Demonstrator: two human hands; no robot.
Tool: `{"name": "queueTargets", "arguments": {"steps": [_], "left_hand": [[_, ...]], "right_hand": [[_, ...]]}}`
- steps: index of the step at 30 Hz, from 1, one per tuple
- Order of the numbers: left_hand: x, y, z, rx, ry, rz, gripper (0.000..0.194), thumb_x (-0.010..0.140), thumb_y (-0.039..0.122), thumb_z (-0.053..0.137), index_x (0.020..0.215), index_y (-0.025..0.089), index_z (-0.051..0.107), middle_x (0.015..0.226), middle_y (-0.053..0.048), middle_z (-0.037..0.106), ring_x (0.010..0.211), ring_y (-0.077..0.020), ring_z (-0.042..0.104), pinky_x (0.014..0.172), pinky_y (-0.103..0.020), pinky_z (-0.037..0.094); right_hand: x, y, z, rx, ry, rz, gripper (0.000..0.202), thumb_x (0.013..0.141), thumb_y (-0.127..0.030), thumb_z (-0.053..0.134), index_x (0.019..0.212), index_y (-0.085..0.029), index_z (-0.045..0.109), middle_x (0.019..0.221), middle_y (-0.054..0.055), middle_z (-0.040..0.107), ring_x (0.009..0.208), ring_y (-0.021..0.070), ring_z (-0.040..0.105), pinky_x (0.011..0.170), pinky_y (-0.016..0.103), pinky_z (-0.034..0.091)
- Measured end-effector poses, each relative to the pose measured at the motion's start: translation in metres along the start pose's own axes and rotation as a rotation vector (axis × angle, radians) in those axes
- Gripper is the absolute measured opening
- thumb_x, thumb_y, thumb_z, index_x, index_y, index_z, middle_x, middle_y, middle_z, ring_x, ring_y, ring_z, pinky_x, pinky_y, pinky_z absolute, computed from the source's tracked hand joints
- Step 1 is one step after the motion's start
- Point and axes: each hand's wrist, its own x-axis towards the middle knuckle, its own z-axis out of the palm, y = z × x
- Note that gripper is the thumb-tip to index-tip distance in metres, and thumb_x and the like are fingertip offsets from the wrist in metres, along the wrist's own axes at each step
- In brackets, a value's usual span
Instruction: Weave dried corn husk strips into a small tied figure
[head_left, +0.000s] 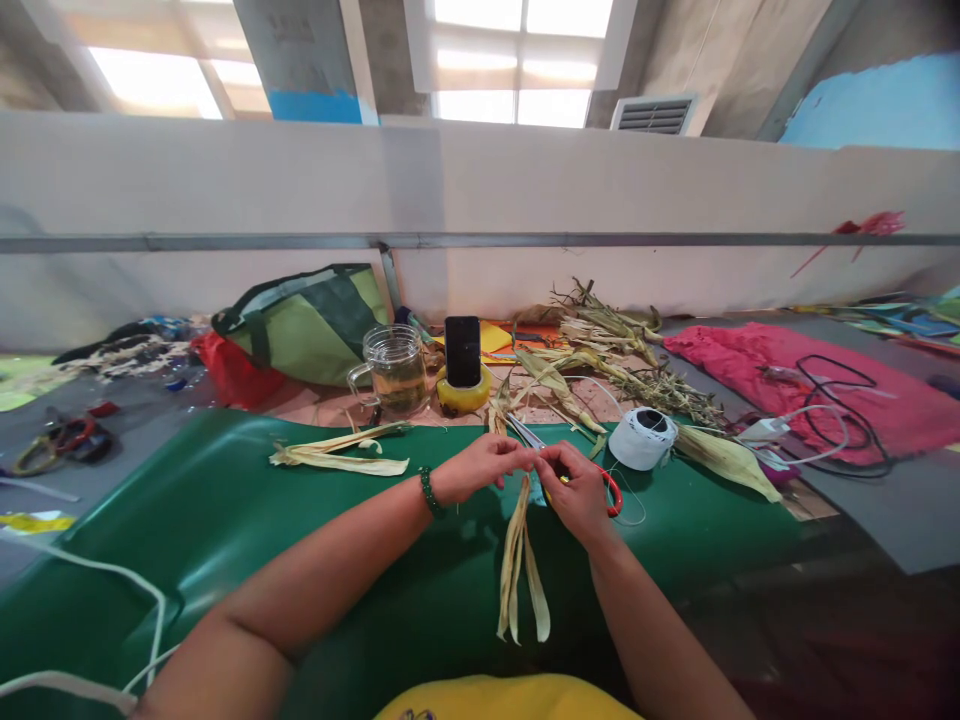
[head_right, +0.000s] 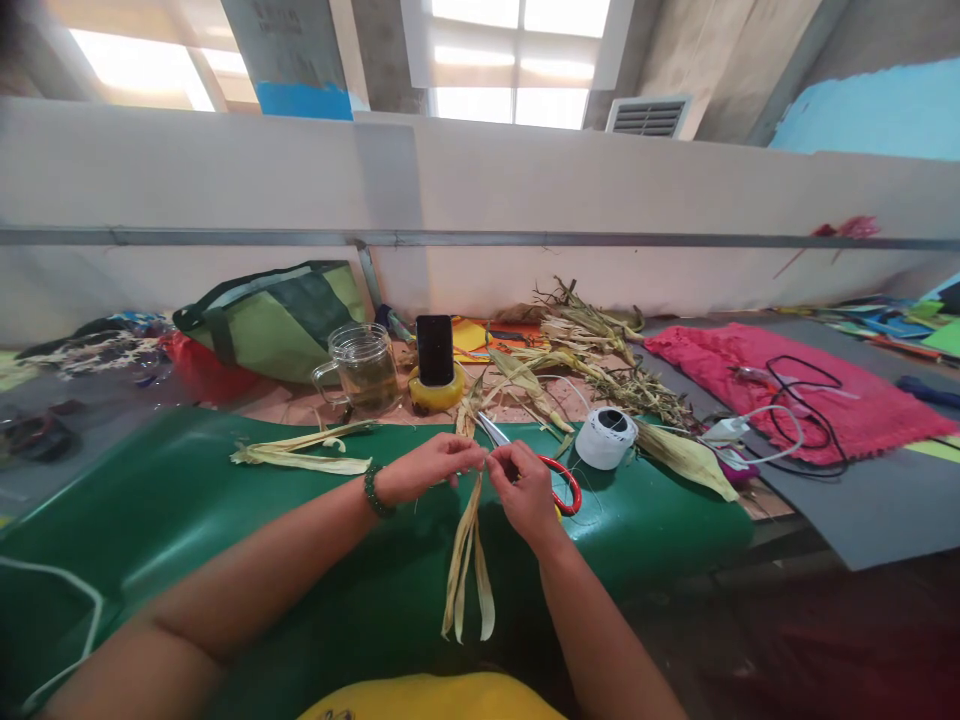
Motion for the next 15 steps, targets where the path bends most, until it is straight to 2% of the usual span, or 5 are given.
{"name": "queueTargets", "arguments": {"steps": [3, 8, 11, 15], "left_hand": [[0.002, -0.003, -0.001, 0.058, -0.008, 0.055, 0.035, 0.065, 0.045, 0.068, 0.068, 0.012, 0.058, 0.061, 0.003, 0.048, 0.058, -0.0077, 0.041, 0.052, -0.019, 0.035], [0.009, -0.009, -0.006, 0.245, 0.088, 0.199, 0.028, 0.077, 0.037, 0.058, 0.067, 0.011, 0.063, 0.059, 0.001, 0.051, 0.059, -0.0091, 0.042, 0.057, -0.021, 0.036], [0.012, -0.011, -0.008, 0.419, 0.235, 0.312, 0.022, 0.080, 0.029, 0.055, 0.065, 0.013, 0.063, 0.065, -0.001, 0.057, 0.068, -0.0120, 0.049, 0.066, -0.023, 0.040], [0.011, -0.012, -0.006, 0.518, 0.450, 0.396, 0.014, 0.080, 0.023, 0.053, 0.085, 0.016, 0.064, 0.079, -0.004, 0.061, 0.076, -0.0143, 0.054, 0.067, -0.025, 0.042]], "right_hand": [[0.000, 0.000, 0.000, 0.009, 0.006, 0.004, 0.016, 0.082, -0.025, 0.055, 0.067, -0.019, 0.057, 0.061, -0.003, 0.051, 0.052, 0.0104, 0.046, 0.047, 0.023, 0.035], [0.000, 0.000, -0.001, 0.040, 0.018, 0.013, 0.017, 0.081, -0.025, 0.054, 0.065, -0.019, 0.056, 0.060, -0.003, 0.051, 0.052, 0.0105, 0.046, 0.048, 0.023, 0.036], [0.000, 0.001, -0.002, 0.064, 0.008, 0.031, 0.018, 0.081, -0.026, 0.054, 0.065, -0.019, 0.055, 0.060, -0.003, 0.051, 0.052, 0.0105, 0.046, 0.049, 0.023, 0.036], [0.000, 0.003, -0.002, 0.113, 0.002, 0.075, 0.019, 0.081, -0.029, 0.055, 0.065, -0.019, 0.055, 0.062, -0.002, 0.053, 0.054, 0.0109, 0.047, 0.050, 0.023, 0.038]]}}
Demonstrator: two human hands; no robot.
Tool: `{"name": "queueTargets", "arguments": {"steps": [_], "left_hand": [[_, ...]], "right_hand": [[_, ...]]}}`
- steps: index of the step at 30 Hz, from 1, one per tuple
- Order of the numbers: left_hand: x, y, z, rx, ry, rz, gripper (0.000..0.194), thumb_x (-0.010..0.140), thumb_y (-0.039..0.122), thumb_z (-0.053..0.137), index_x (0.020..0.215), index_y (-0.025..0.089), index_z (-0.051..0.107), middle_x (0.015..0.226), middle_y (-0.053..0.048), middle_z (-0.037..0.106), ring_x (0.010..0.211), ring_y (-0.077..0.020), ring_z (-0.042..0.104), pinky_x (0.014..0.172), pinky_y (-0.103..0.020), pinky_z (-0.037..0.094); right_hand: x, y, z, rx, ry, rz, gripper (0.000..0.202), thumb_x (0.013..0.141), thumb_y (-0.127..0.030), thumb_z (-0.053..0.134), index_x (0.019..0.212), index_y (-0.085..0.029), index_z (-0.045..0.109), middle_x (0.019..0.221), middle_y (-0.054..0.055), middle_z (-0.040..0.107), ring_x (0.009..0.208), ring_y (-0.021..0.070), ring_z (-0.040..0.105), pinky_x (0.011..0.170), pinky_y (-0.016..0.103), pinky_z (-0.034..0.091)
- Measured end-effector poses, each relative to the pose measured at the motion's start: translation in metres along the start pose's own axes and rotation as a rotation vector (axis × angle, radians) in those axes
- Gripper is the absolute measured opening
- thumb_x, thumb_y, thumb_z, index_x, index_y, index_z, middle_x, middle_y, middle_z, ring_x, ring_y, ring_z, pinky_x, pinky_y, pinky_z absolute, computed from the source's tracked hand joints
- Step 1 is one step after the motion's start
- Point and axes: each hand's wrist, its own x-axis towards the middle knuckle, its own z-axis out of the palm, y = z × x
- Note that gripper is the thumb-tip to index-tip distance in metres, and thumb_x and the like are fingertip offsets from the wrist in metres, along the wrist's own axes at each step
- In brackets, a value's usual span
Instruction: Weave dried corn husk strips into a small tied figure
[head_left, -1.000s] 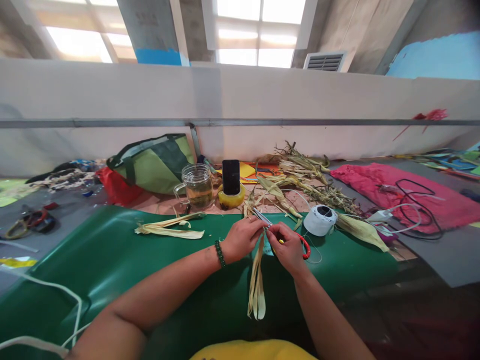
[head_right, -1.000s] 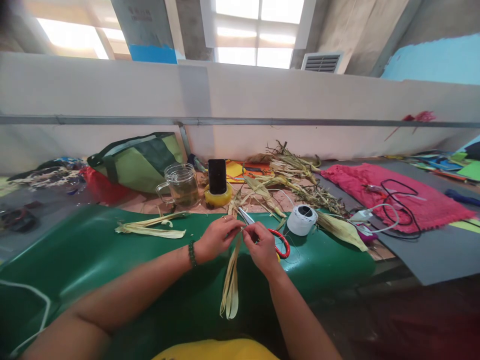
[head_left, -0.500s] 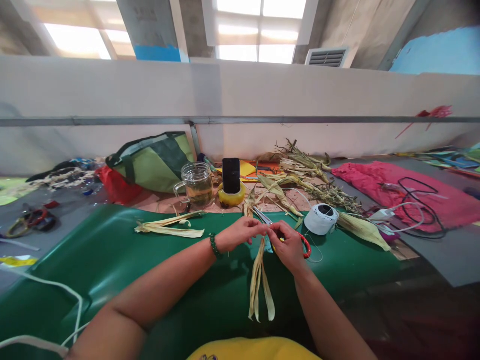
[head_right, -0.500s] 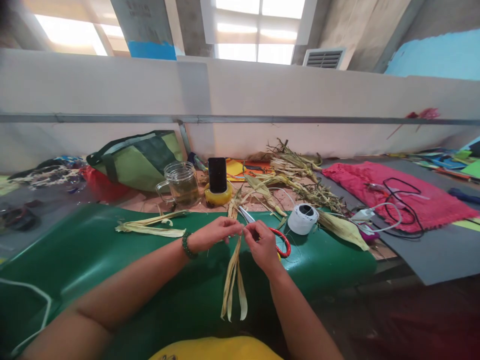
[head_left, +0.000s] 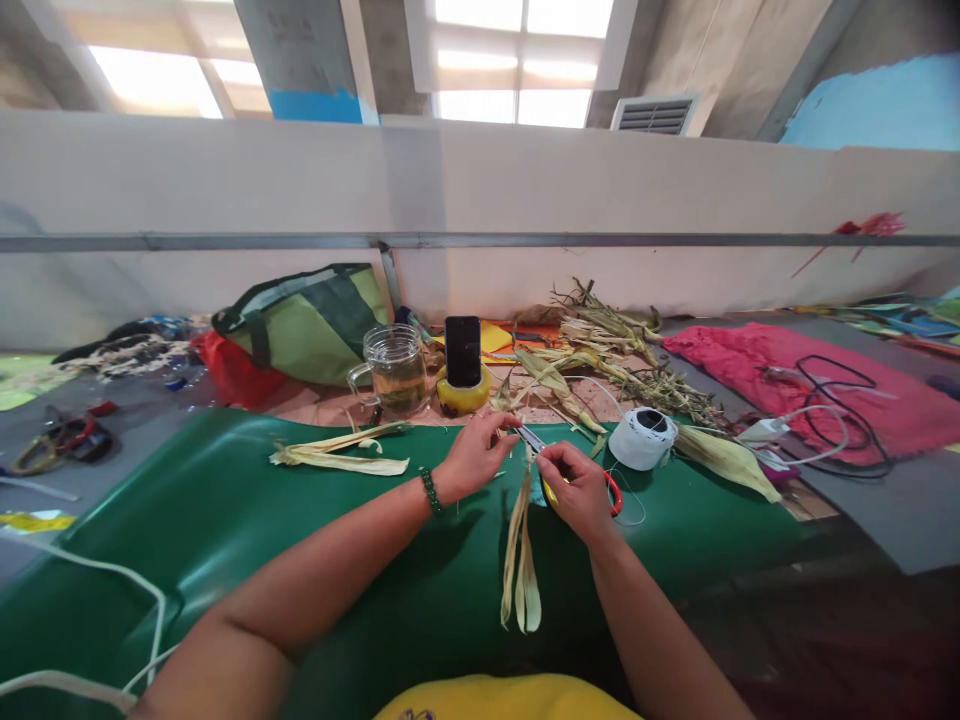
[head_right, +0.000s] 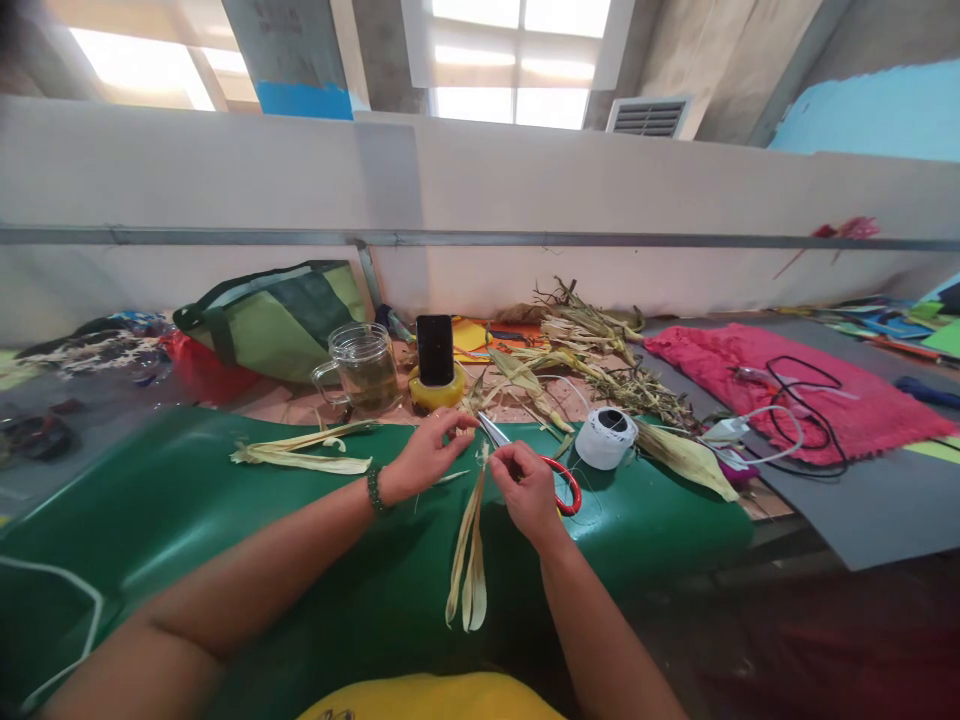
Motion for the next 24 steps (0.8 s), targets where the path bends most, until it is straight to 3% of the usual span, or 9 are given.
{"name": "queueTargets", "arguments": {"steps": [3, 8, 13, 19, 24], "left_hand": [[-0.004, 0.007, -0.001, 0.009, 0.009, 0.013, 0.013, 0.077, 0.021, 0.055, 0.088, 0.017, 0.061, 0.077, -0.002, 0.062, 0.069, -0.0125, 0.053, 0.062, -0.023, 0.042], [-0.011, 0.020, -0.003, 0.083, -0.156, -0.001, 0.017, 0.065, 0.021, 0.065, 0.079, 0.018, 0.057, 0.076, 0.001, 0.062, 0.065, -0.0118, 0.052, 0.060, -0.023, 0.041], [-0.012, 0.020, -0.002, 0.210, -0.186, -0.042, 0.014, 0.068, 0.029, 0.068, 0.074, 0.018, 0.061, 0.076, 0.000, 0.063, 0.071, -0.0144, 0.053, 0.064, -0.025, 0.039], [-0.010, 0.013, 0.002, 0.105, -0.226, -0.043, 0.008, 0.069, 0.024, 0.067, 0.072, 0.017, 0.065, 0.071, 0.000, 0.062, 0.067, -0.0123, 0.052, 0.061, -0.022, 0.039], [-0.006, 0.013, -0.003, -0.135, -0.326, -0.096, 0.014, 0.068, 0.025, 0.069, 0.062, 0.014, 0.063, 0.059, 0.002, 0.057, 0.058, -0.0092, 0.047, 0.053, -0.019, 0.037]], "right_hand": [[0.000, 0.000, 0.000, 0.015, 0.004, 0.026, 0.020, 0.080, -0.031, 0.056, 0.065, -0.019, 0.056, 0.061, -0.002, 0.052, 0.052, 0.0107, 0.046, 0.049, 0.023, 0.038], [0.000, -0.002, 0.000, 0.031, -0.002, 0.037, 0.020, 0.080, -0.031, 0.056, 0.064, -0.019, 0.056, 0.060, -0.002, 0.051, 0.052, 0.0106, 0.046, 0.049, 0.023, 0.038], [-0.001, -0.001, 0.000, 0.031, 0.000, 0.041, 0.019, 0.080, -0.031, 0.056, 0.065, -0.019, 0.056, 0.061, -0.002, 0.050, 0.053, 0.0108, 0.046, 0.049, 0.023, 0.037], [-0.002, -0.005, -0.002, 0.062, -0.078, -0.019, 0.020, 0.081, -0.030, 0.056, 0.065, -0.019, 0.058, 0.063, -0.001, 0.053, 0.056, 0.0114, 0.048, 0.051, 0.023, 0.039], [-0.001, -0.006, -0.003, 0.057, -0.087, -0.039, 0.019, 0.081, -0.030, 0.057, 0.065, -0.019, 0.058, 0.062, -0.001, 0.054, 0.056, 0.0116, 0.049, 0.051, 0.023, 0.040]]}}
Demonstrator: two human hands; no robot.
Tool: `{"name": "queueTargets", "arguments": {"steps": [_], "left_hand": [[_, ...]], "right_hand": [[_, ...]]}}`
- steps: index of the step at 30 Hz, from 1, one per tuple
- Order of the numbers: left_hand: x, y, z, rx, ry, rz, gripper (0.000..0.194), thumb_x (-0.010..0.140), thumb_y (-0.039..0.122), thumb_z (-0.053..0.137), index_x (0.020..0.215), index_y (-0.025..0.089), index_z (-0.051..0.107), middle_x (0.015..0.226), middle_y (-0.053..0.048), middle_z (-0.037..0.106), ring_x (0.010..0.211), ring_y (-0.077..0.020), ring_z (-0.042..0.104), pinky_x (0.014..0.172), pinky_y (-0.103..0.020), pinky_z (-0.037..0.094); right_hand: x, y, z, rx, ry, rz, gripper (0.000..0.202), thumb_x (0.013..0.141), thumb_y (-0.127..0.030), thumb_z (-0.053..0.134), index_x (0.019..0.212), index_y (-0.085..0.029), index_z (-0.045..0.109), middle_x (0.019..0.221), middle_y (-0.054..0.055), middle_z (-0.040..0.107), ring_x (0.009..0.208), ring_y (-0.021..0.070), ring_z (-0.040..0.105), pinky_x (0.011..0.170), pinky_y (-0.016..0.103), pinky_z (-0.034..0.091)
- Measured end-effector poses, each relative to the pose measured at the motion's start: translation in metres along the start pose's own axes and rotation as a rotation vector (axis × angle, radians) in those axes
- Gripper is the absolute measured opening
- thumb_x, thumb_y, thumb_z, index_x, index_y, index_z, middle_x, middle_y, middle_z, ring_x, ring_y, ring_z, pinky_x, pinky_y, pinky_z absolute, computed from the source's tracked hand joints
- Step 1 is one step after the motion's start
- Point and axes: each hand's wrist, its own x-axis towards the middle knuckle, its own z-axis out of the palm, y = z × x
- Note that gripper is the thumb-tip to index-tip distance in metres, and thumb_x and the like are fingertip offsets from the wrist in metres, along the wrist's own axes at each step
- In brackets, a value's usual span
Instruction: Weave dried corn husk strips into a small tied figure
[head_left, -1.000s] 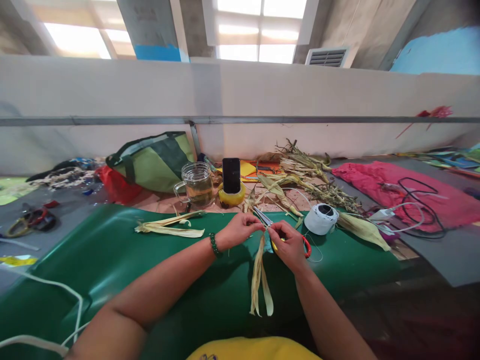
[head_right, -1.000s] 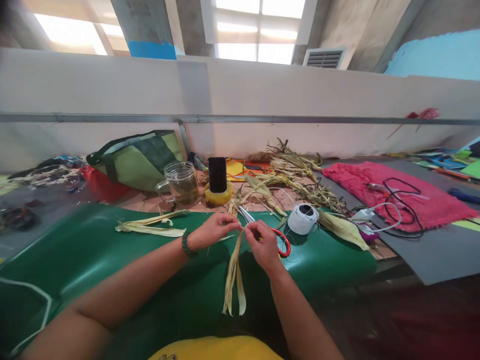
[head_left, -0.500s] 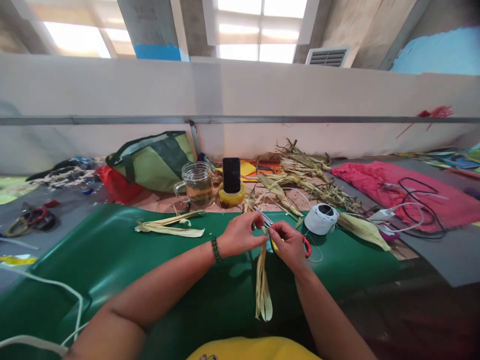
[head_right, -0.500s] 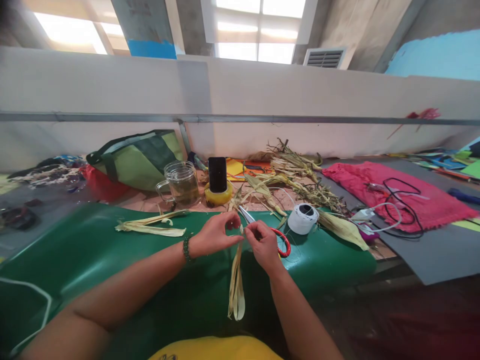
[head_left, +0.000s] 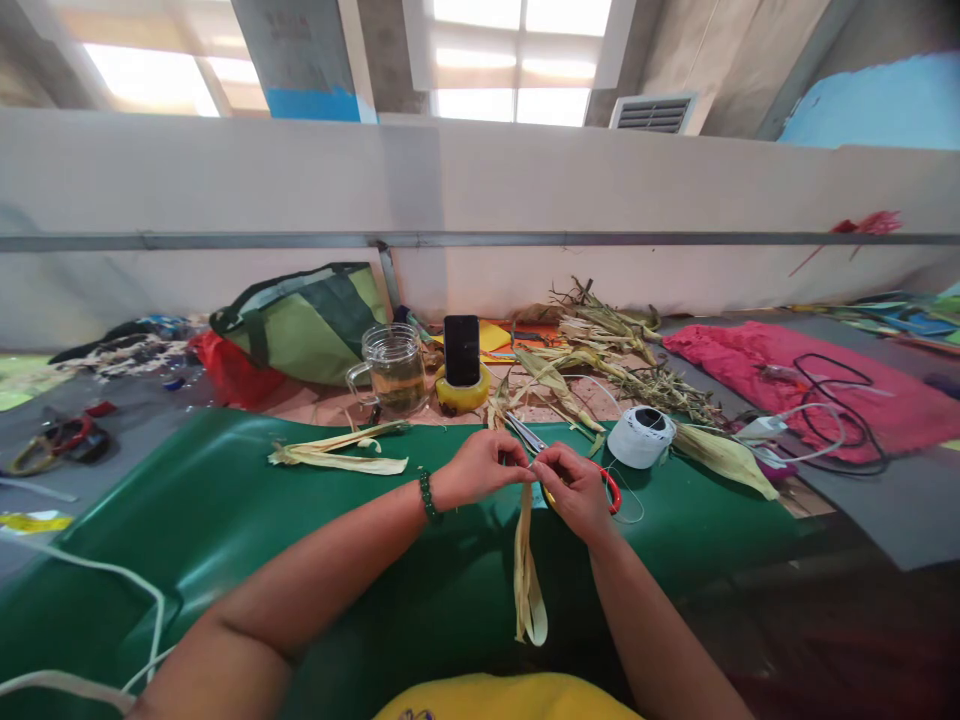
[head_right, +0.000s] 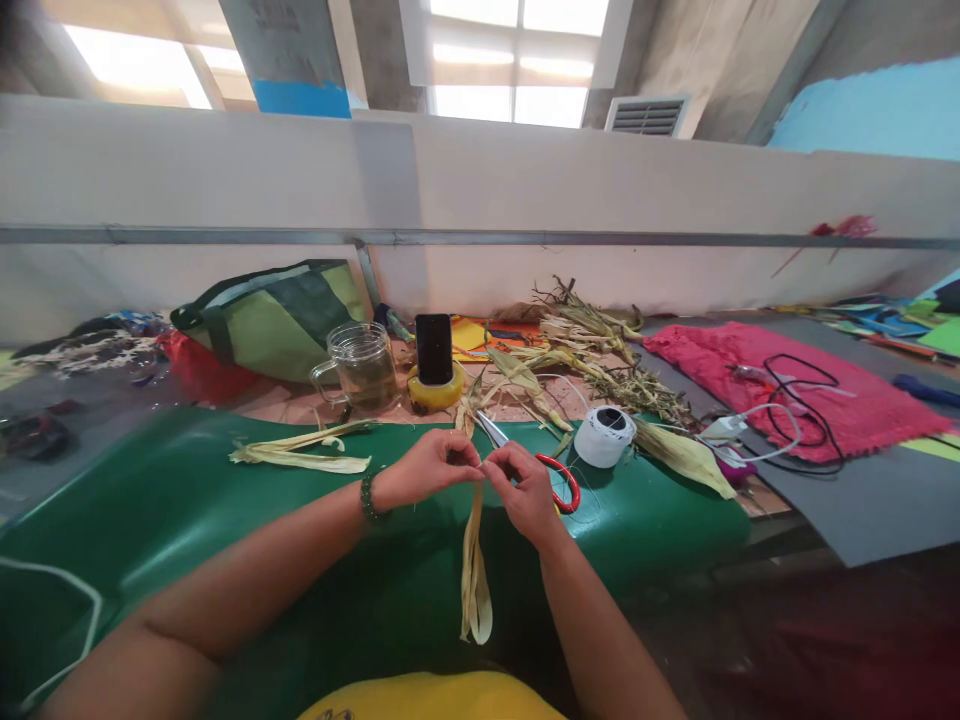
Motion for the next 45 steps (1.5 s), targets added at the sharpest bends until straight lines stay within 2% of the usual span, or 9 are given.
{"name": "queueTargets", "arguments": {"steps": [6, 13, 19, 25, 28, 31, 33, 38, 45], "left_hand": [[0.001, 0.005, -0.009, -0.062, -0.061, 0.009, 0.022, 0.075, 0.030, 0.061, 0.063, 0.012, 0.065, 0.056, 0.002, 0.055, 0.056, -0.0090, 0.044, 0.053, -0.020, 0.034], [0.004, -0.002, -0.011, 0.208, 0.066, 0.059, 0.027, 0.084, 0.029, 0.048, 0.064, 0.014, 0.060, 0.061, 0.001, 0.054, 0.061, -0.0111, 0.045, 0.058, -0.022, 0.034], [0.003, 0.003, -0.020, 0.201, 0.112, 0.034, 0.034, 0.088, 0.035, 0.039, 0.068, 0.015, 0.057, 0.063, 0.000, 0.055, 0.061, -0.0112, 0.047, 0.060, -0.023, 0.036], [-0.005, 0.014, -0.017, 0.350, -0.027, 0.006, 0.042, 0.064, 0.056, 0.068, 0.072, 0.016, 0.059, 0.070, 0.001, 0.060, 0.064, -0.0122, 0.050, 0.055, -0.022, 0.031], [-0.009, 0.017, -0.010, 0.446, -0.043, -0.041, 0.036, 0.067, 0.051, 0.068, 0.075, 0.017, 0.062, 0.074, 0.000, 0.064, 0.067, -0.0138, 0.053, 0.056, -0.023, 0.032], [-0.011, 0.017, -0.005, 0.503, -0.049, -0.054, 0.019, 0.078, 0.036, 0.059, 0.079, 0.018, 0.065, 0.079, -0.002, 0.068, 0.071, -0.0152, 0.057, 0.059, -0.023, 0.033], [-0.011, 0.017, -0.004, 0.512, -0.063, -0.054, 0.017, 0.082, 0.027, 0.052, 0.082, 0.019, 0.067, 0.082, -0.002, 0.069, 0.075, -0.0156, 0.058, 0.061, -0.024, 0.035], [-0.009, 0.019, -0.013, 0.479, -0.087, -0.041, 0.018, 0.082, 0.024, 0.051, 0.083, 0.018, 0.068, 0.081, -0.003, 0.069, 0.073, -0.0148, 0.057, 0.062, -0.023, 0.036], [-0.011, 0.028, -0.026, 0.461, -0.202, 0.004, 0.016, 0.080, 0.021, 0.053, 0.079, 0.016, 0.068, 0.073, -0.001, 0.066, 0.066, -0.0123, 0.053, 0.059, -0.022, 0.033]], "right_hand": [[0.001, 0.001, -0.001, -0.023, 0.007, -0.019, 0.018, 0.082, -0.028, 0.056, 0.066, -0.019, 0.058, 0.062, -0.002, 0.053, 0.054, 0.0110, 0.048, 0.049, 0.023, 0.037], [-0.001, 0.002, 0.000, -0.050, -0.025, -0.011, 0.019, 0.083, -0.027, 0.056, 0.065, -0.019, 0.056, 0.060, -0.003, 0.049, 0.053, 0.0104, 0.044, 0.049, 0.023, 0.036], [-0.002, 0.005, 0.000, -0.046, -0.022, -0.002, 0.019, 0.083, -0.027, 0.054, 0.066, -0.019, 0.055, 0.063, -0.002, 0.050, 0.055, 0.0105, 0.045, 0.050, 0.023, 0.036], [-0.001, 0.004, 0.000, -0.053, -0.026, -0.001, 0.019, 0.082, -0.026, 0.056, 0.065, -0.019, 0.055, 0.062, -0.002, 0.050, 0.055, 0.0100, 0.045, 0.050, 0.022, 0.035], [-0.001, 0.004, 0.000, -0.055, -0.027, -0.001, 0.018, 0.082, -0.025, 0.055, 0.066, -0.019, 0.056, 0.063, -0.002, 0.052, 0.056, 0.0104, 0.047, 0.051, 0.022, 0.036], [-0.002, 0.005, 0.000, -0.055, -0.026, 0.002, 0.018, 0.082, -0.026, 0.056, 0.066, -0.019, 0.057, 0.063, -0.002, 0.051, 0.056, 0.0106, 0.047, 0.051, 0.023, 0.036], [-0.002, 0.005, 0.000, -0.052, -0.021, 0.003, 0.018, 0.082, -0.026, 0.055, 0.066, -0.019, 0.057, 0.062, -0.002, 0.051, 0.056, 0.0106, 0.047, 0.050, 0.023, 0.036], [-0.002, 0.005, -0.002, -0.034, -0.006, 0.003, 0.018, 0.082, -0.026, 0.055, 0.066, -0.018, 0.056, 0.062, -0.002, 0.051, 0.055, 0.0103, 0.046, 0.050, 0.022, 0.036], [-0.005, 0.006, -0.004, -0.056, -0.013, 0.055, 0.018, 0.079, -0.028, 0.056, 0.064, -0.018, 0.057, 0.058, -0.002, 0.051, 0.050, 0.0095, 0.043, 0.047, 0.022, 0.034]]}}
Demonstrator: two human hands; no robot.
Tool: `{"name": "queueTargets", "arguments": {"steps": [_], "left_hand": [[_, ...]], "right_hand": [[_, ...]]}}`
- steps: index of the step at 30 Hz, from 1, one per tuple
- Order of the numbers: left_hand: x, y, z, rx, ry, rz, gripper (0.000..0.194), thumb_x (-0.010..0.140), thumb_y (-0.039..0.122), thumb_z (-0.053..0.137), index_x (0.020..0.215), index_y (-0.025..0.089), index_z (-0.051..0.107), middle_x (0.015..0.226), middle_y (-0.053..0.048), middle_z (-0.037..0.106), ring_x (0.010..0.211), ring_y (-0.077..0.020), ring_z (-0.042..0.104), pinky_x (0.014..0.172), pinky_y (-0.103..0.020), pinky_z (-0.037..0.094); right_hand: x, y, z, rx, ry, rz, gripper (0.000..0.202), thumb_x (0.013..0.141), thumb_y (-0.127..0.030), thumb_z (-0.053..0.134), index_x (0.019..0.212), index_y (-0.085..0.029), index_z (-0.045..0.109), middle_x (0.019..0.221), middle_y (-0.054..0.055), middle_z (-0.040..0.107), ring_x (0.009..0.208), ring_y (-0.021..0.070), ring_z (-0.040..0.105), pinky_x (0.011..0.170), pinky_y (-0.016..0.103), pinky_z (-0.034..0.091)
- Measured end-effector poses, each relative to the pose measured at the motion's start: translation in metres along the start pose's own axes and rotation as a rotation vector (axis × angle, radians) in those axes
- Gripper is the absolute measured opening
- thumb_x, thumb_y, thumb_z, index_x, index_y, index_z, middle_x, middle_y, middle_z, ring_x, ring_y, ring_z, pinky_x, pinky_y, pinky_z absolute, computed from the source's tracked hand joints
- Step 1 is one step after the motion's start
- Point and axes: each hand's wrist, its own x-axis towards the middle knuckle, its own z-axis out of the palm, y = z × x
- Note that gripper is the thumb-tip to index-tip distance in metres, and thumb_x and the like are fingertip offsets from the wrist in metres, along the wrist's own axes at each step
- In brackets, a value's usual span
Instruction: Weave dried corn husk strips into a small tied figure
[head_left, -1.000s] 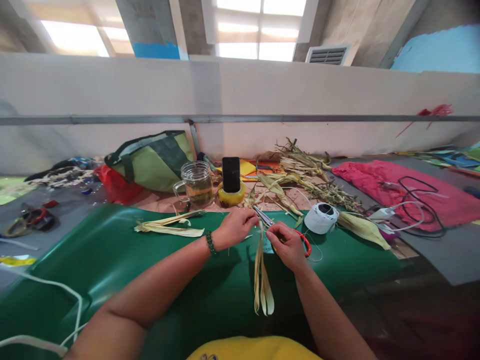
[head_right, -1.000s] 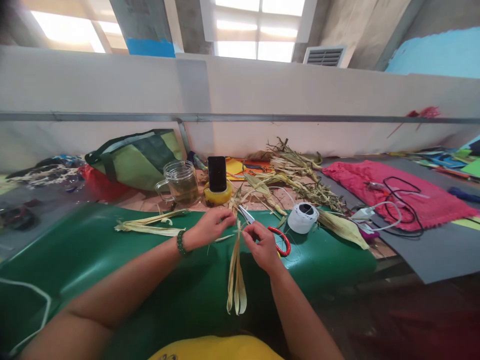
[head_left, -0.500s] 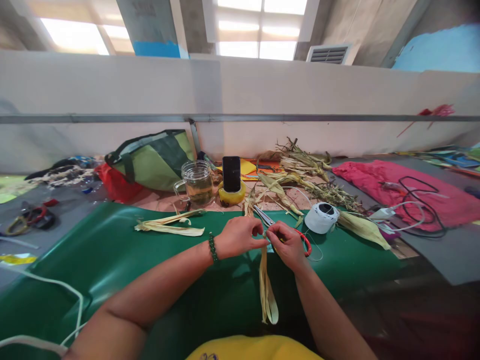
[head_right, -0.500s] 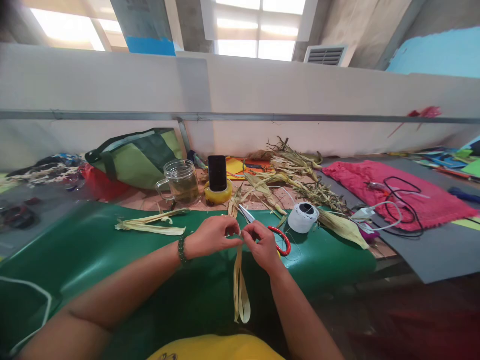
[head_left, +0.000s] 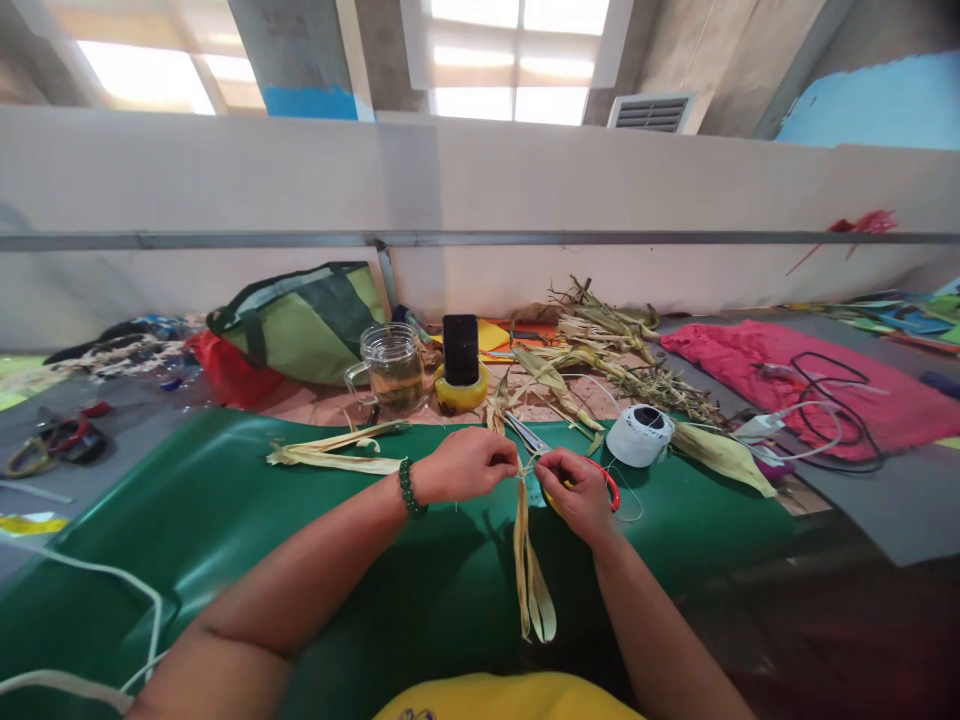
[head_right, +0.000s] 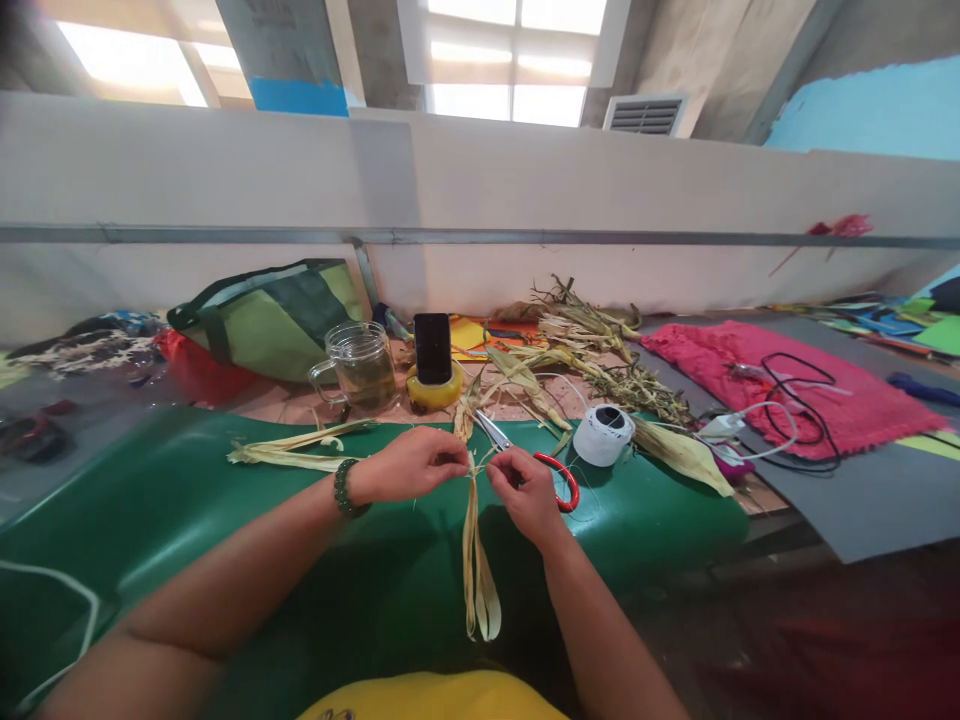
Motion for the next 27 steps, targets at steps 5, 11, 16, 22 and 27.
{"name": "queueTargets", "arguments": {"steps": [5, 11, 16, 22, 27], "left_hand": [[-0.003, 0.002, -0.005, 0.086, -0.061, 0.024, 0.015, 0.080, 0.019, 0.050, 0.077, 0.016, 0.065, 0.075, -0.001, 0.066, 0.068, -0.0123, 0.052, 0.057, -0.021, 0.031], [-0.007, -0.001, -0.017, 0.085, -0.189, 0.143, 0.011, 0.077, 0.014, 0.052, 0.072, 0.016, 0.061, 0.066, 0.002, 0.059, 0.062, -0.0095, 0.048, 0.057, -0.020, 0.031], [-0.008, 0.000, -0.014, -0.020, -0.171, 0.423, 0.015, 0.079, 0.012, 0.049, 0.066, 0.016, 0.054, 0.084, -0.005, 0.060, 0.077, -0.0127, 0.052, 0.073, -0.022, 0.040], [0.005, -0.011, 0.001, -0.462, -0.288, 0.527, 0.024, 0.090, 0.033, 0.041, 0.076, 0.017, 0.051, 0.090, -0.010, 0.064, 0.080, -0.0156, 0.057, 0.074, -0.027, 0.045], [0.015, -0.030, 0.004, -0.364, -0.362, 0.288, 0.020, 0.086, 0.027, 0.048, 0.068, 0.017, 0.047, 0.068, 0.000, 0.060, 0.067, -0.0115, 0.054, 0.065, -0.022, 0.042]], "right_hand": [[-0.002, -0.005, 0.000, -0.007, -0.014, 0.027, 0.019, 0.078, -0.031, 0.056, 0.064, -0.018, 0.058, 0.054, -0.003, 0.049, 0.047, 0.0088, 0.039, 0.045, 0.022, 0.032], [-0.004, 0.000, -0.007, -0.007, 0.013, 0.110, 0.022, 0.076, -0.037, 0.057, 0.065, -0.018, 0.060, 0.053, -0.003, 0.049, 0.045, 0.0082, 0.037, 0.043, 0.022, 0.030], [-0.001, 0.010, -0.011, -0.045, 0.080, 0.204, 0.029, 0.074, -0.045, 0.058, 0.065, -0.017, 0.061, 0.049, -0.004, 0.045, 0.045, 0.0092, 0.036, 0.044, 0.022, 0.030], [0.001, 0.013, -0.010, -0.134, 0.057, 0.210, 0.032, 0.076, -0.047, 0.055, 0.066, -0.017, 0.061, 0.047, -0.004, 0.044, 0.044, 0.0098, 0.038, 0.045, 0.022, 0.030], [-0.004, 0.013, -0.011, -0.230, 0.096, 0.155, 0.029, 0.080, -0.043, 0.054, 0.067, -0.019, 0.061, 0.048, -0.004, 0.047, 0.044, 0.0109, 0.041, 0.045, 0.023, 0.031]]}}
